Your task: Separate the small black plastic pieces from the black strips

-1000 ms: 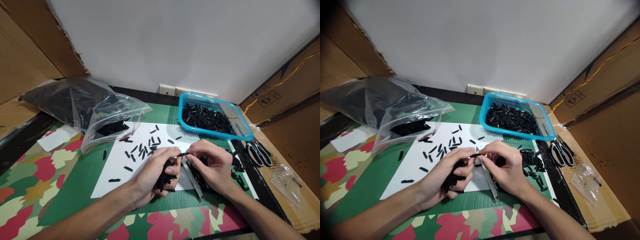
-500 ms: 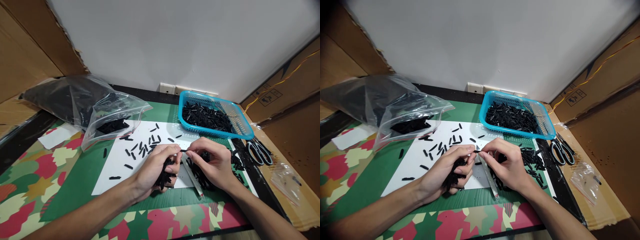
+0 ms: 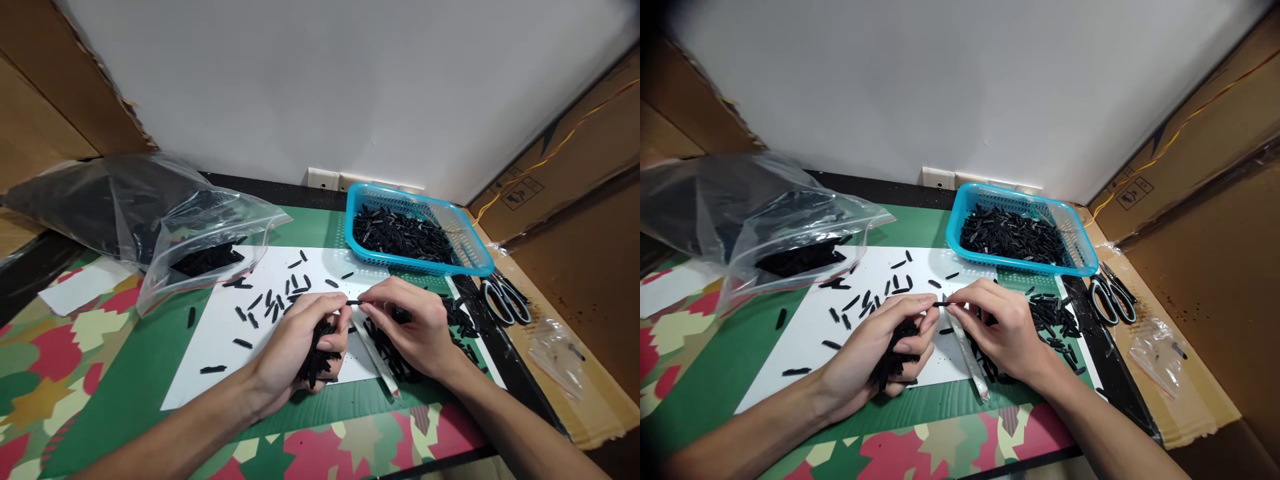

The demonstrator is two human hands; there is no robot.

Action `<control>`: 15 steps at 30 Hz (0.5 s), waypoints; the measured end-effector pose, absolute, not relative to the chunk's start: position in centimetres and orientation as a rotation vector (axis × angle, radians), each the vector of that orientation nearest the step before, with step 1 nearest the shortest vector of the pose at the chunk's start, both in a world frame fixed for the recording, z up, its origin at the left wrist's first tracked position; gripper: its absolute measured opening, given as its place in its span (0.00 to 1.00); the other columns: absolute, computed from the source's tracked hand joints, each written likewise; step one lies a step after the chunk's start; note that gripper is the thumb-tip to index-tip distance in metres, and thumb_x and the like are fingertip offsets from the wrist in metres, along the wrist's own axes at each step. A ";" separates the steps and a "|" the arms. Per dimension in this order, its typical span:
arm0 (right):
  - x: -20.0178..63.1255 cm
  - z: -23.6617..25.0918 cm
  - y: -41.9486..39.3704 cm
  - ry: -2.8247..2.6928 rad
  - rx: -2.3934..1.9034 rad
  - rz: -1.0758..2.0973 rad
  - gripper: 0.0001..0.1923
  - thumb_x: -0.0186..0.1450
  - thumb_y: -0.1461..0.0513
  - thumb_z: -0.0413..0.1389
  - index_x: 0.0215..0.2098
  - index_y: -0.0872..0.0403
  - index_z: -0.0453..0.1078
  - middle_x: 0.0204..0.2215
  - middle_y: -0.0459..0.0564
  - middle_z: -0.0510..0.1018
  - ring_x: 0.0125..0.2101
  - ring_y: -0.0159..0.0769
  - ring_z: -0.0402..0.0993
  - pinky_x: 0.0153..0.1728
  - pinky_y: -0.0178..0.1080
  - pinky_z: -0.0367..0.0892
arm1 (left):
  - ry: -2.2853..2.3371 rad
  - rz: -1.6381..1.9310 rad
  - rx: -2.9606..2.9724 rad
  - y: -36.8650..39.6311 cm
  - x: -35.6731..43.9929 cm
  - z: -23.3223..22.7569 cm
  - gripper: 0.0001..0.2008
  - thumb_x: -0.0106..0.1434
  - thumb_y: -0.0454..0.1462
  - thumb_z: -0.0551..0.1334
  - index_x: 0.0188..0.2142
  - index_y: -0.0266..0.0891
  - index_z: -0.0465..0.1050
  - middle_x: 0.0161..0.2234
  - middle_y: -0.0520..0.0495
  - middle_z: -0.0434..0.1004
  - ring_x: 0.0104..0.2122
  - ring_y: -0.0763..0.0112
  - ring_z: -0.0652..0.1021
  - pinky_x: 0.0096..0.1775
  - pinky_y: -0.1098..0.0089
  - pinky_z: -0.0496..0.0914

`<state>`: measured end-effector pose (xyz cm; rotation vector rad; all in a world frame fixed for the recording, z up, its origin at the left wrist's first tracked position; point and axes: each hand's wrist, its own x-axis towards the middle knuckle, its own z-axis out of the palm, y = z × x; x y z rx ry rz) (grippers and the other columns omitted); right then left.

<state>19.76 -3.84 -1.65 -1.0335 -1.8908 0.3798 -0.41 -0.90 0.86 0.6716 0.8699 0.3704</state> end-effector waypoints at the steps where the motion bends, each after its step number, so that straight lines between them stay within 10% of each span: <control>1: 19.8 -1.7 -3.8 -1.895 -1.029 0.372 0.05 0.72 0.68 0.61 0.44 0.55 0.78 0.33 0.49 0.81 0.31 0.32 0.76 0.32 0.34 0.70 | 0.873 0.369 0.669 -0.9 -0.4 0.9 0.17 0.69 0.51 0.60 0.30 0.43 0.62 0.20 0.60 0.50 0.17 0.78 0.52 0.15 0.79 0.45; 15: 19.6 -2.1 -3.7 -1.965 -0.994 0.252 0.07 0.73 0.71 0.58 0.46 0.57 0.77 0.36 0.52 0.83 0.35 0.34 0.80 0.36 0.34 0.73 | 0.878 0.383 0.630 -0.9 -0.4 0.7 0.18 0.70 0.50 0.59 0.30 0.43 0.61 0.20 0.60 0.51 0.16 0.79 0.52 0.15 0.79 0.44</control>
